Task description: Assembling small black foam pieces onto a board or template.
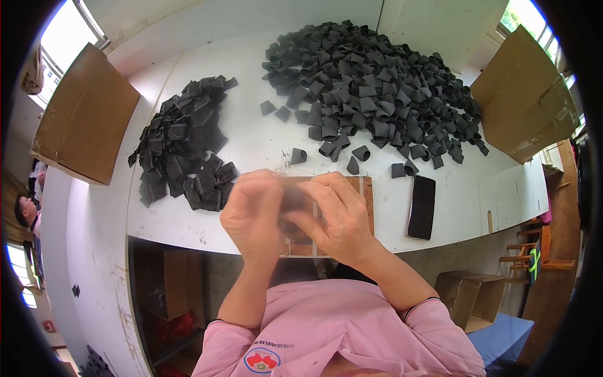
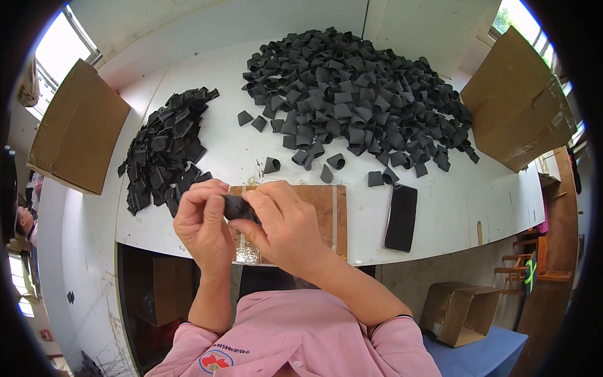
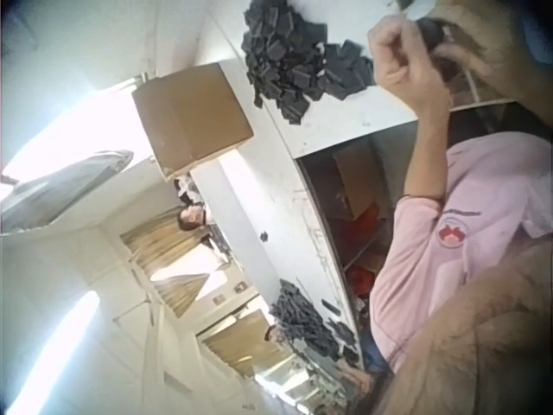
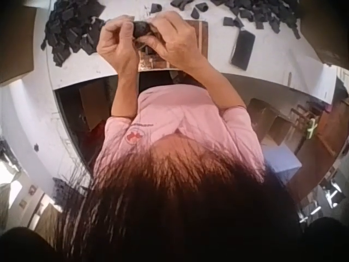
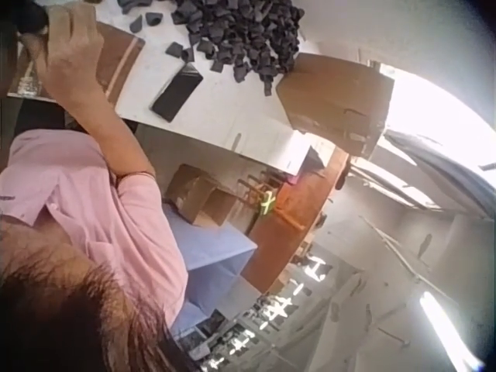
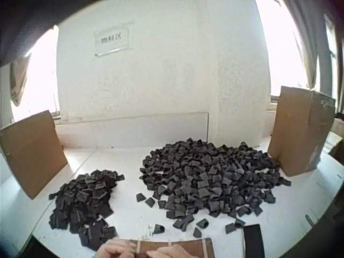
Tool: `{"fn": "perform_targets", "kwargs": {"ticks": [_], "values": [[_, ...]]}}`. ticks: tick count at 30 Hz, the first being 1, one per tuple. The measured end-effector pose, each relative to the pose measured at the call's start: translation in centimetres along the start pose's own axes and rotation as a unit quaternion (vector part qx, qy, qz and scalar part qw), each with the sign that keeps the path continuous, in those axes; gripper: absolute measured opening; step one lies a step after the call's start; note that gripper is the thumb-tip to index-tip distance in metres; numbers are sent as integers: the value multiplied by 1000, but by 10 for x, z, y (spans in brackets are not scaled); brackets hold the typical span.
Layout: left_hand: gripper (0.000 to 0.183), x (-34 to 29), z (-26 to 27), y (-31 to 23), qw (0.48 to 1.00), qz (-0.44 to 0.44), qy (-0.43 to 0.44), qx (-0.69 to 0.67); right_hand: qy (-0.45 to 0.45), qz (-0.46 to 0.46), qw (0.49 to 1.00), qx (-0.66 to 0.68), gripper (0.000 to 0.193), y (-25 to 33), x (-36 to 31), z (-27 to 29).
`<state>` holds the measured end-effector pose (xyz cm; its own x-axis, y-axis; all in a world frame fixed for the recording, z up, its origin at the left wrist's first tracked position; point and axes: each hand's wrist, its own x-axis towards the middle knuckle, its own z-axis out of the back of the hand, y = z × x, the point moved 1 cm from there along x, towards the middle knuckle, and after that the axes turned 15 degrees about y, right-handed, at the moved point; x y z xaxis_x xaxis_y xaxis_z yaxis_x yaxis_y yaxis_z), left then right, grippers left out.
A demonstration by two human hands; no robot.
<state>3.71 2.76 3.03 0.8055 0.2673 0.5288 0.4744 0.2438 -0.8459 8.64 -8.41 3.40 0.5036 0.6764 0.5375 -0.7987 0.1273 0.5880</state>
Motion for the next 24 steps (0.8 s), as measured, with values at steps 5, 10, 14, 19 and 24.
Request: {"fn": "perform_targets", "kwargs": {"ticks": [5, 10, 14, 19, 24], "values": [[10, -4, -2, -5, 956, 104, -111, -249, -36, 32, 990, -132, 25, 3, 9, 0], [9, -12, 1, 3, 955, 105, -86, -265, -8, 53, 991, -122, 21, -9, 4, -2], [9, -14, 2, 9, 967, 88, -76, -228, -36, 60, 991, -111, 19, -13, 0, -7], [15, -1, 11, 2, 991, 92, 45, -85, 31, -8, 999, -26, 16, -5, 1, 10], [12, 8, 16, -1, 989, 109, 97, -26, 104, -62, 990, 69, 23, 1, 7, 19]]}}
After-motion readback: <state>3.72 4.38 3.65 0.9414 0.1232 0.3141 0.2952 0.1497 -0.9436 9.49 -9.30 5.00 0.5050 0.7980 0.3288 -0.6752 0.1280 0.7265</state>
